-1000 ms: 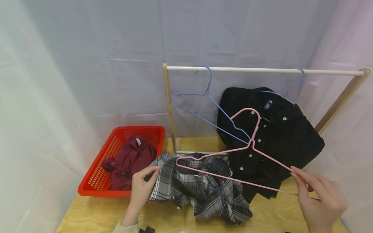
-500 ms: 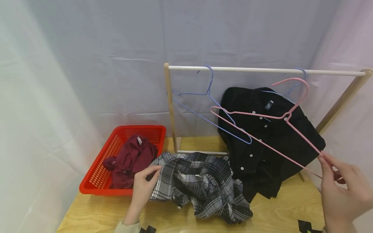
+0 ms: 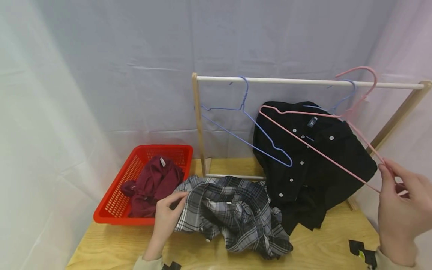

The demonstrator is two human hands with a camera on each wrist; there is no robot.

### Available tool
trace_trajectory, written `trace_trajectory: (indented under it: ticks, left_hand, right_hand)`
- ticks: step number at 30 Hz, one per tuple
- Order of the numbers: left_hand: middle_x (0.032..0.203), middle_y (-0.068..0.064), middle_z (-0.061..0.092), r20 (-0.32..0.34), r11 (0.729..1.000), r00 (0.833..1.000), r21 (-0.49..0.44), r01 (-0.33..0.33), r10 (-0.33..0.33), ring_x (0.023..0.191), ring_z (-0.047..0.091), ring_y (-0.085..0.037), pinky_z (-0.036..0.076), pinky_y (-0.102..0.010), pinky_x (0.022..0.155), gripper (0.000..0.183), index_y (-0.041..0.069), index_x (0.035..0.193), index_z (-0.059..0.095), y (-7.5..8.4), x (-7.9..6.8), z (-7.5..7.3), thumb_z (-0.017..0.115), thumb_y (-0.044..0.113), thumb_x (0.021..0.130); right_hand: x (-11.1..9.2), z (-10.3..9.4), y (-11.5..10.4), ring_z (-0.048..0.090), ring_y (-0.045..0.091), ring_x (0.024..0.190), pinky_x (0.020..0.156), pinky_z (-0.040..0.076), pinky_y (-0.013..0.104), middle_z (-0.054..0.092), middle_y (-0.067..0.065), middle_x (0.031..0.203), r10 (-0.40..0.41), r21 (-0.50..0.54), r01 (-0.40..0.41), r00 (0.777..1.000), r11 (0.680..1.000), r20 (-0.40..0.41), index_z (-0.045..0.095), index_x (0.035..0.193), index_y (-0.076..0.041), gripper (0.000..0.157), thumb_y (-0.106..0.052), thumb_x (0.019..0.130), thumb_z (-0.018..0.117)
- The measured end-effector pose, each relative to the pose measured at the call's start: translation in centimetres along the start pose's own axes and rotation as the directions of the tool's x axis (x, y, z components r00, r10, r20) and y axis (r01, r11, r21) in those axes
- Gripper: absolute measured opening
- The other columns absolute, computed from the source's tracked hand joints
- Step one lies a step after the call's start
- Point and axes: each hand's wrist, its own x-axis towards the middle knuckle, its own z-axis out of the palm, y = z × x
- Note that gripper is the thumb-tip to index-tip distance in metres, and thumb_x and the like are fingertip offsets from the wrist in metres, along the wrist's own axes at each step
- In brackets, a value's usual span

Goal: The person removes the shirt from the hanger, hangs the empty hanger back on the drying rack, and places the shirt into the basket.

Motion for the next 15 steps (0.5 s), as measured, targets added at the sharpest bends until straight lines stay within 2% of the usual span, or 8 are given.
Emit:
trace_trajectory:
  ticks: [2,5,7,8,10,11,13,15]
  left_hand:
    - [0.094,-0.007,0.078,0.000,1.000,1.000,-0.001,-0.002,0.002,0.090,0.074,-0.021,0.053,-0.016,0.084,0.017,0.007,0.097,0.081,0.0,0.0,0.0,0.075,-0.005,0.086]
    - [0.094,-0.008,0.078,0.002,1.000,1.000,-0.005,0.002,-0.002,0.090,0.074,-0.020,0.053,-0.016,0.084,0.017,0.006,0.097,0.081,0.0,0.0,0.0,0.075,-0.006,0.086]
    - [0.095,-0.007,0.078,0.006,1.000,1.000,-0.009,0.005,-0.005,0.090,0.074,-0.020,0.054,-0.016,0.084,0.018,0.007,0.098,0.081,0.0,0.0,0.0,0.075,-0.005,0.086]
    - [0.095,-0.007,0.078,0.008,1.000,1.000,-0.011,0.008,-0.008,0.090,0.074,-0.020,0.054,-0.017,0.083,0.018,0.007,0.098,0.081,0.0,0.0,0.0,0.075,-0.005,0.086]
    - [0.095,-0.006,0.078,0.012,1.000,1.000,-0.015,0.014,-0.014,0.091,0.074,-0.019,0.054,-0.017,0.083,0.018,0.007,0.098,0.081,0.1,0.0,0.0,0.075,-0.005,0.086]
    - [0.095,-0.006,0.078,0.013,1.000,1.000,-0.014,0.015,-0.014,0.091,0.074,-0.018,0.054,-0.017,0.083,0.018,0.008,0.098,0.081,0.1,0.0,0.0,0.075,-0.005,0.086]
    - [0.095,-0.008,0.078,0.014,1.000,1.000,-0.012,0.012,-0.012,0.091,0.074,-0.017,0.054,-0.017,0.084,0.018,0.007,0.098,0.081,0.1,0.0,0.0,0.075,-0.005,0.086]
    - [0.095,-0.008,0.078,0.014,1.000,1.000,-0.007,0.009,-0.009,0.091,0.074,-0.016,0.054,-0.016,0.084,0.018,0.007,0.098,0.081,0.1,0.0,0.0,0.075,-0.005,0.086]
  right_hand:
    - [0.2,0.5,-0.3,0.033,-0.023,0.082,0.074,0.028,0.004,0.058,-0.037,0.106,-0.039,-0.040,0.039,0.999,0.998,-0.014,0.073,0.122,-0.003,0.031,-0.024,0.103,0.061]
    - [0.7,1.4,-1.0,0.030,-0.022,0.085,0.074,0.026,0.004,0.073,-0.007,0.105,-0.070,-0.070,0.071,0.997,0.995,0.009,0.073,0.121,-0.003,0.028,-0.021,0.102,0.062]
    - [1.1,2.3,-1.5,0.033,-0.019,0.088,0.076,0.026,0.003,0.072,0.021,0.105,-0.108,-0.070,0.109,0.994,0.992,0.015,0.074,0.118,0.000,0.027,-0.019,0.101,0.064]
    - [1.3,2.6,-1.7,0.042,-0.013,0.087,0.078,0.026,0.002,0.070,0.026,0.102,-0.134,-0.070,0.136,0.991,0.988,0.026,0.074,0.117,0.002,0.027,-0.018,0.101,0.064]
    - [1.8,3.5,-1.8,0.059,0.006,0.079,0.079,0.024,-0.001,0.071,0.029,0.097,-0.216,-0.074,0.217,0.976,0.973,0.020,0.074,0.112,0.005,0.028,-0.018,0.100,0.066]
    - [2.0,3.9,-2.0,0.063,0.018,0.074,0.079,0.022,-0.002,0.070,0.030,0.097,-0.246,-0.085,0.246,0.969,0.965,0.013,0.075,0.110,0.005,0.029,-0.021,0.100,0.066]
    - [2.3,4.8,-2.2,0.064,0.040,0.070,0.074,0.021,0.000,0.071,0.029,0.092,-0.295,-0.105,0.294,0.955,0.950,0.010,0.076,0.107,0.005,0.031,-0.023,0.100,0.067]
    - [2.5,5.6,-2.5,0.063,0.045,0.068,0.067,0.018,0.004,0.072,0.028,0.091,-0.314,-0.122,0.315,0.949,0.941,0.023,0.077,0.107,0.004,0.031,-0.024,0.100,0.067]
